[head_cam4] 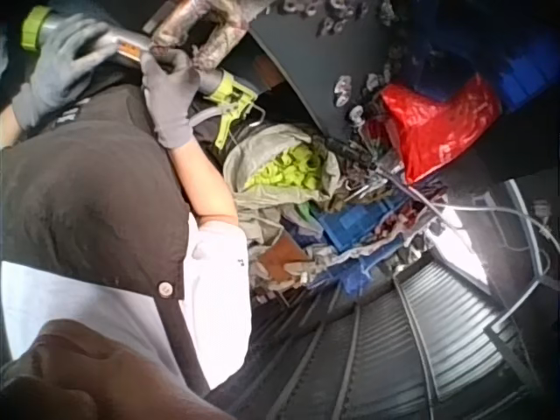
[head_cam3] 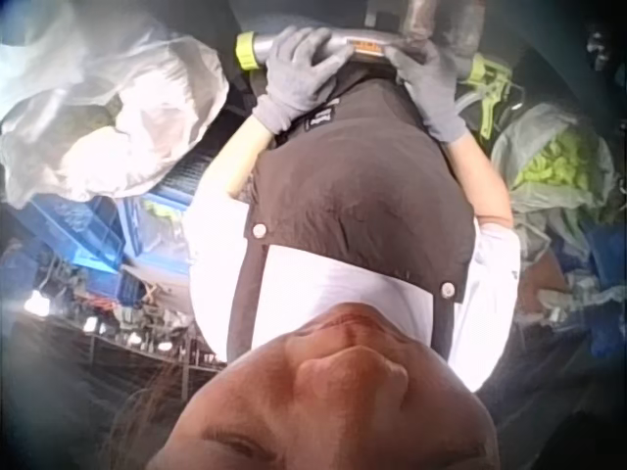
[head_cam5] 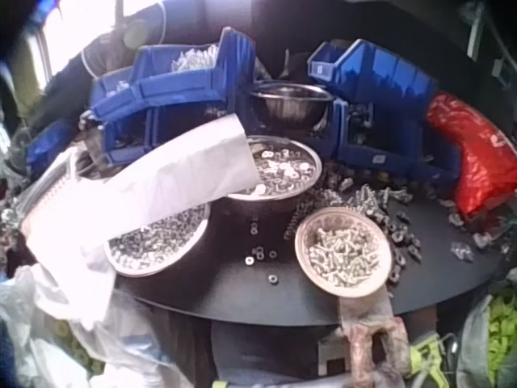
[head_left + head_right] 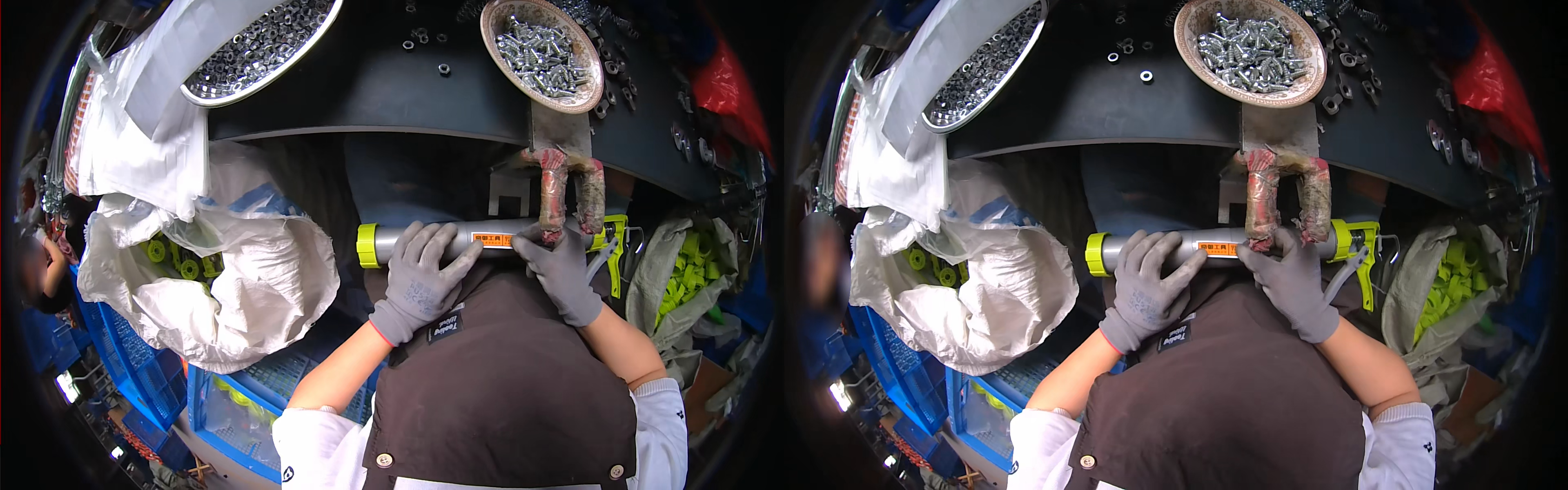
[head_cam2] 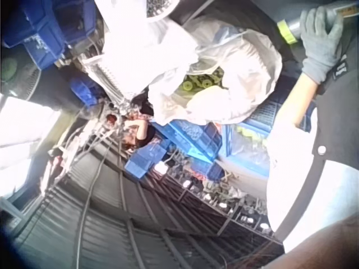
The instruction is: The person assembles caulking guns by attaching components, driving screws with a power screwdriver, connecting the barrel, affixing a label sticker to the tube, and placing the assembled tool into a plastic bag before storing it in a crate.
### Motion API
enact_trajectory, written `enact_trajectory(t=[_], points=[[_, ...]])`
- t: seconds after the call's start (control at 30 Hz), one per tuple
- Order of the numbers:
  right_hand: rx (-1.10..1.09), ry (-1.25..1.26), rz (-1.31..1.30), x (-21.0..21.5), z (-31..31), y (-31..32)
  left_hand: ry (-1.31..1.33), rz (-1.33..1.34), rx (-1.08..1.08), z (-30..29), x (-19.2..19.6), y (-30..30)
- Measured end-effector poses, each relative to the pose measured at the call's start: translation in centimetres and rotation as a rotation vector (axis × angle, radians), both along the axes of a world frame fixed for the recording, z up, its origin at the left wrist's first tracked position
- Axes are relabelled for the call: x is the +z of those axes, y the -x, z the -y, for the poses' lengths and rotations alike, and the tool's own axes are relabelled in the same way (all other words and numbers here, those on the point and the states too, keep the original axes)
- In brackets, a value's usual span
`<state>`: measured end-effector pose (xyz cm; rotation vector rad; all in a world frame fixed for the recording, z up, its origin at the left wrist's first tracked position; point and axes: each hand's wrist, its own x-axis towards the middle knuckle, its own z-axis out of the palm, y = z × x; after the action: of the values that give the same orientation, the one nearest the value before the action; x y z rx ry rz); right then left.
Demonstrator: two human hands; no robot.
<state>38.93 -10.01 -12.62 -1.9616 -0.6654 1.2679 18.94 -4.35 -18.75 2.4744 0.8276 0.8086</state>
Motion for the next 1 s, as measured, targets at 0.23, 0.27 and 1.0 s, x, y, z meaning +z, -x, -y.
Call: enact_trajectory(t=[0.23,0.27,1.0], points=[[0.012,0.043,-0.003,0.4,0.0,0.0,-0.013,-0.048,0.005,0.2,-0.4,-0.2],[0.010,0.045,-0.001,0.4,0.0,0.0,-0.009,-0.059,0.014,0.3,-0.4,-0.2],[0.494,-0.092,0.869,1.9,0.1,-7.2,0.794,-0.562,-0.280,-7.2,2.9,-2.2]])
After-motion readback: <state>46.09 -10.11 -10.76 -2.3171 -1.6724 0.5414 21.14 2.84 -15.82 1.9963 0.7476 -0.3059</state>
